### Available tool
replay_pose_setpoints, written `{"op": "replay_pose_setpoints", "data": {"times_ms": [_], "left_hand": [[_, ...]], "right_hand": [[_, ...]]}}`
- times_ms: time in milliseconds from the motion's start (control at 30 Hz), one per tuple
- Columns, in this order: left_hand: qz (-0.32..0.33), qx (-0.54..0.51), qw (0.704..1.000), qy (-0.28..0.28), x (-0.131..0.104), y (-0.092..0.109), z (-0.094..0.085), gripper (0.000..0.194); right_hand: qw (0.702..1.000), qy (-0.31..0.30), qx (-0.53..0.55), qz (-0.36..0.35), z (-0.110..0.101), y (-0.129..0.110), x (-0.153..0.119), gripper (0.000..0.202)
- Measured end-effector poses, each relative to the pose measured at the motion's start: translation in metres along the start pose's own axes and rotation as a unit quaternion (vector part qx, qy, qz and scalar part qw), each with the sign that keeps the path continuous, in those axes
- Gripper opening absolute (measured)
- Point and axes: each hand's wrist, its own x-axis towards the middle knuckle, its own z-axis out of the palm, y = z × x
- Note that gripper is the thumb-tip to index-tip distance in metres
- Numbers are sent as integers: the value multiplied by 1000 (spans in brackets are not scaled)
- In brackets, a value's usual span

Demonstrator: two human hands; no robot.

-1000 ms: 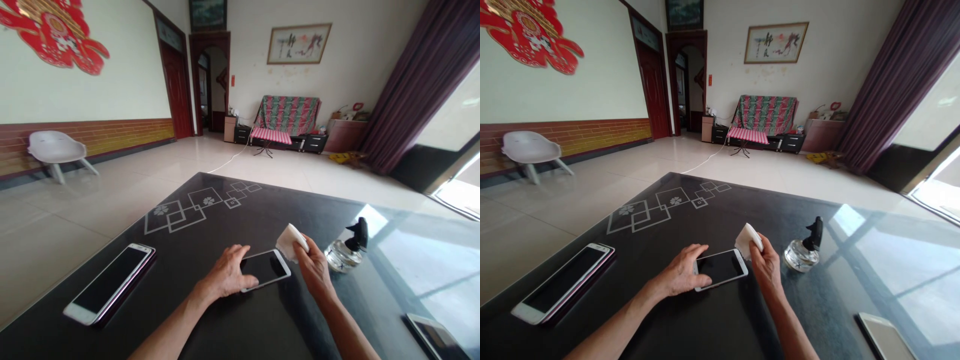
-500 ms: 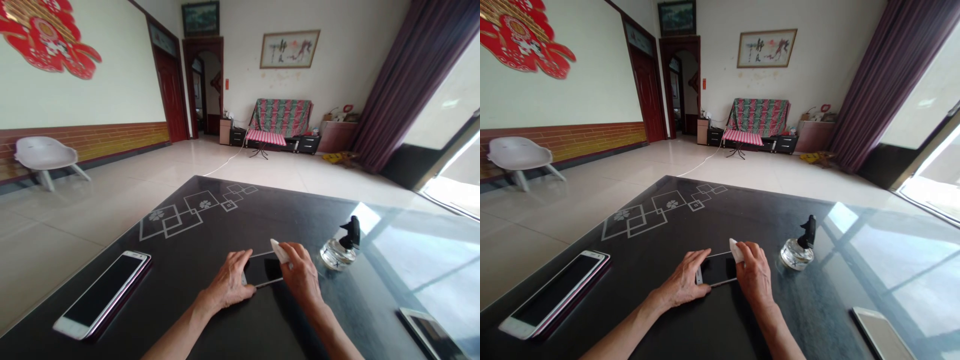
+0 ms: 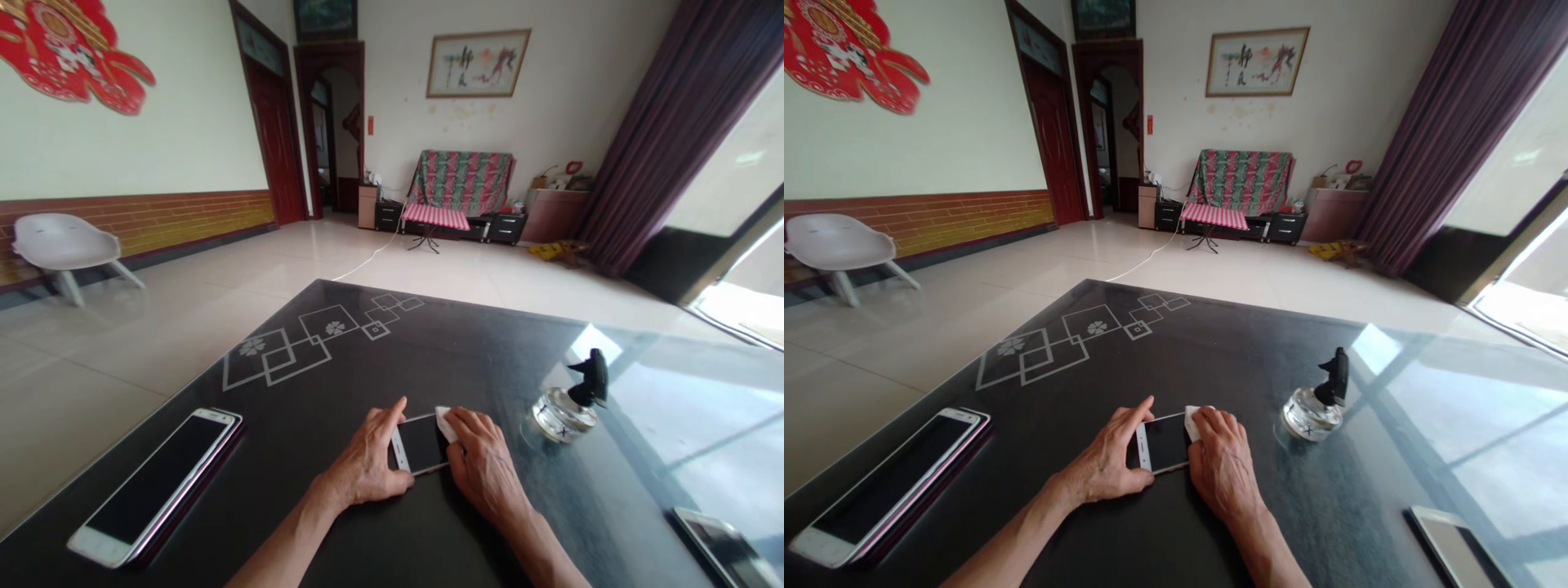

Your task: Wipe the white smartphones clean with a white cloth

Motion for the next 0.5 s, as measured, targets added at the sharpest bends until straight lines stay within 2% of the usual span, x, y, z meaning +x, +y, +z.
{"op": "replay_pose_setpoints", "data": {"times_ms": [233, 500], "left_hand": [[-2, -17, 1000, 4, 4, -1, -3, 102], [4, -15, 1000, -2, 5, -3, -4, 102]], "right_hand": [[999, -10, 37, -32, 3, -13, -1, 36], [985, -48, 131, -105, 2, -38, -3, 36]]}}
